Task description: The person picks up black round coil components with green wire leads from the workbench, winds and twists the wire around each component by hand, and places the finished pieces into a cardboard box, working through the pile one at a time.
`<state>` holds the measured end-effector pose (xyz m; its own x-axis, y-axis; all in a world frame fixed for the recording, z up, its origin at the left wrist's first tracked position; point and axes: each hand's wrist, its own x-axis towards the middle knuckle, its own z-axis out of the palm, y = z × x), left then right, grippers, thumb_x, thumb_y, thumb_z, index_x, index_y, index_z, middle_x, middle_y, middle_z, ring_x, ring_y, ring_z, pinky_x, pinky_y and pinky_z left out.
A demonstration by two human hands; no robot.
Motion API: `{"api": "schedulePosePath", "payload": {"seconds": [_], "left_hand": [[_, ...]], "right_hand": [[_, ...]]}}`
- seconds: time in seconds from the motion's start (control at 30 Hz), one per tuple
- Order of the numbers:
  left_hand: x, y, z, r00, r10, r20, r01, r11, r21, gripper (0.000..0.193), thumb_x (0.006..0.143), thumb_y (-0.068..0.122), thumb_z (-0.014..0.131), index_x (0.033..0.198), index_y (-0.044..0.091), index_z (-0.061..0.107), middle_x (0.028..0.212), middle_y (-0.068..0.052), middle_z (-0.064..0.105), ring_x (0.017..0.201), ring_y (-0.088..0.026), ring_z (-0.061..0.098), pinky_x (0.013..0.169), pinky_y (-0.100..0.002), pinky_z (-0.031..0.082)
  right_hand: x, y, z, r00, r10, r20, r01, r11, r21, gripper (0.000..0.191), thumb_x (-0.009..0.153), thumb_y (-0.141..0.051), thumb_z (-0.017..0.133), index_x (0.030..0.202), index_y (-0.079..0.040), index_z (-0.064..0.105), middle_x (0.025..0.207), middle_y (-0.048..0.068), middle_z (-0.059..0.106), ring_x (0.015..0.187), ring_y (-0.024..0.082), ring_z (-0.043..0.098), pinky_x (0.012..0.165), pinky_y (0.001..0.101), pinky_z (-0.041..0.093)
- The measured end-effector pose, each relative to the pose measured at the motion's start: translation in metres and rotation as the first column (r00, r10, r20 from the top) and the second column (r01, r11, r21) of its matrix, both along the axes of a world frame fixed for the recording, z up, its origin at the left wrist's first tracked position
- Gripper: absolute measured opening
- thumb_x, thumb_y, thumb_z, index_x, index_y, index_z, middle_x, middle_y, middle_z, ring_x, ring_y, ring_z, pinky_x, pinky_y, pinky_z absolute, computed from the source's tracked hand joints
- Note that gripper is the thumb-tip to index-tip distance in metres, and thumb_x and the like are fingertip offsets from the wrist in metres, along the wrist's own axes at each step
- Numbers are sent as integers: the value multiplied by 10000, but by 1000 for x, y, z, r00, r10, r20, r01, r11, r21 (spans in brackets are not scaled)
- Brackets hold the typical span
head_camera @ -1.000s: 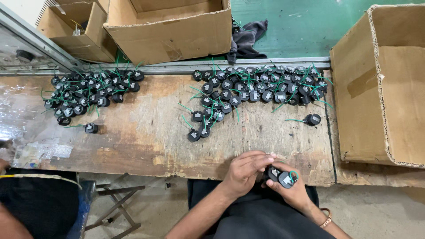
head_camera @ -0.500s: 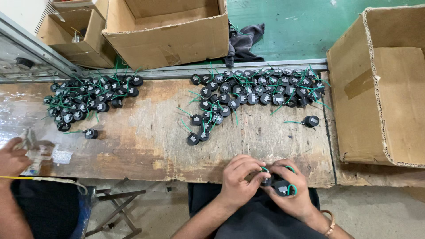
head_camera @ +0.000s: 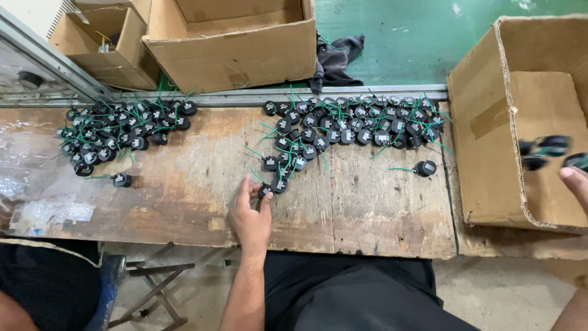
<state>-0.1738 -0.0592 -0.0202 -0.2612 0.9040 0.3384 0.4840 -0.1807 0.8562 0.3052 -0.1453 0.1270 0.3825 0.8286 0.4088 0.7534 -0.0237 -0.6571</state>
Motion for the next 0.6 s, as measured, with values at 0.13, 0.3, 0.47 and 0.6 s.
{"api": "schedulePosePath", "payload": {"seconds": [0.13, 0.3, 0.47, 0.6], "left_hand": [[-3, 5, -5, 997, -48, 60, 49, 999, -11, 308, 802, 49, 817, 1093, 23, 717, 967, -80, 696, 861, -215, 689, 782, -315, 564], [-7, -1, 5, 986, -161, -46, 167, 960, 226, 175, 827, 5, 797, 977, 39, 713, 1015, -93, 691, 941, -231, 681, 830, -321, 549], [29, -33, 33, 778, -531, 337, 413, 835, 363, 77, 893, 25, 726, 912, 67, 665, 1039, -78, 705, 945, -177, 692, 836, -313, 585], [87, -53, 47, 690, -723, -27, 679, 635, 369, 144, 870, 31, 777, 983, 65, 695, 1053, -68, 744, 947, -250, 714, 855, -349, 573]], "right_hand": [[-40, -37, -15, 978, 186, -90, -145, 928, 344, 233, 961, -73, 740, 1155, -21, 622, 1227, 110, 620, 1067, 200, 722, 921, 307, 642], [-127, -46, -62, 830, 523, -191, -462, 839, 290, 226, 909, -36, 725, 1115, 8, 642, 1179, 142, 644, 1044, 219, 732, 908, 326, 646], [-189, -31, -108, 432, 448, -782, -682, 730, 42, 753, 815, 38, 699, 1474, -96, 361, 1298, 102, 598, 1076, 190, 681, 910, 334, 603], [-205, -31, -141, 618, 345, -706, -732, 581, -357, 608, 884, -11, 708, 1413, -85, 419, 1097, 90, 650, 908, 152, 643, 759, 323, 582]]}}
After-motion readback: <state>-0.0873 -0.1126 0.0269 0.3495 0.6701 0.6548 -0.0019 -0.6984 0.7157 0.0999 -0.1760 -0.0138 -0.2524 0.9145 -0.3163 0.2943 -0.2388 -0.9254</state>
